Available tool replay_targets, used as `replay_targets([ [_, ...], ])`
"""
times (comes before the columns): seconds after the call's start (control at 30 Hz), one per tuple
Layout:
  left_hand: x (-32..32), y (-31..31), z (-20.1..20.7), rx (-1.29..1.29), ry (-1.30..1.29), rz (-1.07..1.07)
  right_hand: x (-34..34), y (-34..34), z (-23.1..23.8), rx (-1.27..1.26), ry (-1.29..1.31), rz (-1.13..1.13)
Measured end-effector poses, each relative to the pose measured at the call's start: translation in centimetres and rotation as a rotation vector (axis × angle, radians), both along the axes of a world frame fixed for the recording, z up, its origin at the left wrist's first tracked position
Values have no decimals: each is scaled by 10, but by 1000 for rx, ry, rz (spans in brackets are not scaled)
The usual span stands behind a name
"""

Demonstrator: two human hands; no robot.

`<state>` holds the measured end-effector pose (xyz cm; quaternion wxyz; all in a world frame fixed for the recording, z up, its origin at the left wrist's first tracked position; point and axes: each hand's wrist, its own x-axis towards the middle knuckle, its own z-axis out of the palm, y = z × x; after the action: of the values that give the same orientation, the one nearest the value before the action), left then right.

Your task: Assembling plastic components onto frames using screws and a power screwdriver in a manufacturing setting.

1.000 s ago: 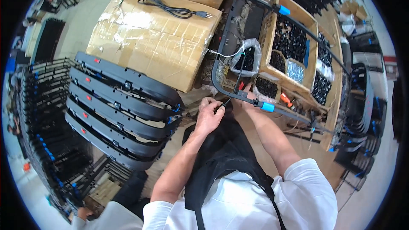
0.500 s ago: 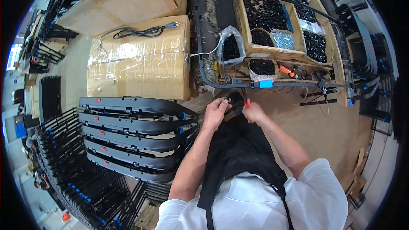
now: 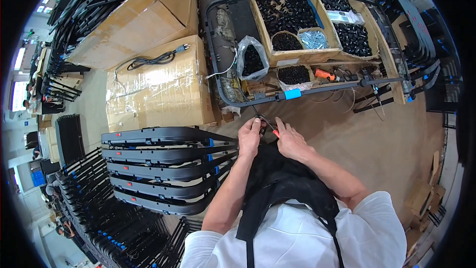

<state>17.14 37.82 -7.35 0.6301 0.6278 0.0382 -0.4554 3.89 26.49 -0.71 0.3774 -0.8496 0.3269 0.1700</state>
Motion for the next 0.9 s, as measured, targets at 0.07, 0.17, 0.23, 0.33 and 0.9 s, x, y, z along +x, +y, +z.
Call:
replay_targets([
  [0.07,-5,-3,3,31,-45,18,0,-1,7,26,22,22],
  [0.17,-10,-8,4,67,-97,52,2,-4,15,53,31,66],
  [0.23,-13,-9,3,78,-108,70,3,-8,14,61,53,110],
  [0.33,-18,-9,0,87,-121,82,2,-14,17,24,38,176],
  [0.9,58,-15,70,563,-1329,-177,-17,-9,26,-93,-259,133],
])
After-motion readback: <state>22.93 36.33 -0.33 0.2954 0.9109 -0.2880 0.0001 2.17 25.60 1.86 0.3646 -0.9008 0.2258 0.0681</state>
